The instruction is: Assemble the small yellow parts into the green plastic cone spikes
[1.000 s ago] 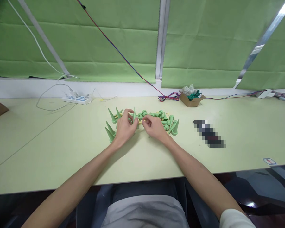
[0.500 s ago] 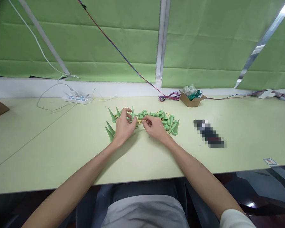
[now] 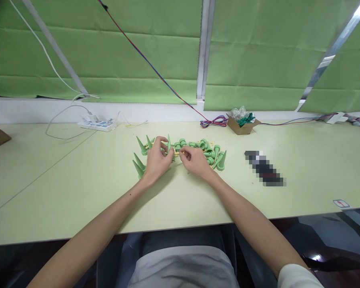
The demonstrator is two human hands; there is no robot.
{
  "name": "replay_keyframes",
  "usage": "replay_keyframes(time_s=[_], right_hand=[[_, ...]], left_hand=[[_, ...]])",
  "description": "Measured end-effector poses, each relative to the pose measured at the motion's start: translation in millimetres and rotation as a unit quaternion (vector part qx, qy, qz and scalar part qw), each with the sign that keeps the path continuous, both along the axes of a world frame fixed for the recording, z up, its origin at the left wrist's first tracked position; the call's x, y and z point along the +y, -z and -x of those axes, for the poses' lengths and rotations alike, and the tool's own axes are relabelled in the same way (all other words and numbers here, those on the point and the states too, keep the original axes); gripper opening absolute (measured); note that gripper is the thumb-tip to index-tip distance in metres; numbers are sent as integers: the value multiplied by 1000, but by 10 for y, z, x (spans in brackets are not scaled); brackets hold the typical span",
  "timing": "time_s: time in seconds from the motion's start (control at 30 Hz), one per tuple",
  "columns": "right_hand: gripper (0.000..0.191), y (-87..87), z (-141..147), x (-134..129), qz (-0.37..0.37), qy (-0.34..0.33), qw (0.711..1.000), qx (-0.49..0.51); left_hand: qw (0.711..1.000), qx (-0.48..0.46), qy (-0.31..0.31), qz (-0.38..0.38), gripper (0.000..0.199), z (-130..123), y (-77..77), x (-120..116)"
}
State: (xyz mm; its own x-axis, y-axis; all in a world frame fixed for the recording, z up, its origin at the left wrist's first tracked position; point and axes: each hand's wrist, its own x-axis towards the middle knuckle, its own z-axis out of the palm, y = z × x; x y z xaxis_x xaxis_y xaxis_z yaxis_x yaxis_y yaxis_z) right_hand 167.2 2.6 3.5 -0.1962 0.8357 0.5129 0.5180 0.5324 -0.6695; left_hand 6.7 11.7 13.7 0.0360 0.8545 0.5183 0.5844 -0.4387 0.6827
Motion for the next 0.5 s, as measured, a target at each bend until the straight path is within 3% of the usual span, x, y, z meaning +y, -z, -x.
replay_keyframes(time_s=[0.5], right_hand=[[19, -29, -7, -10, 29, -14, 999, 11]], left_hand=[[1000, -15, 6, 12, 21, -6, -17, 4]])
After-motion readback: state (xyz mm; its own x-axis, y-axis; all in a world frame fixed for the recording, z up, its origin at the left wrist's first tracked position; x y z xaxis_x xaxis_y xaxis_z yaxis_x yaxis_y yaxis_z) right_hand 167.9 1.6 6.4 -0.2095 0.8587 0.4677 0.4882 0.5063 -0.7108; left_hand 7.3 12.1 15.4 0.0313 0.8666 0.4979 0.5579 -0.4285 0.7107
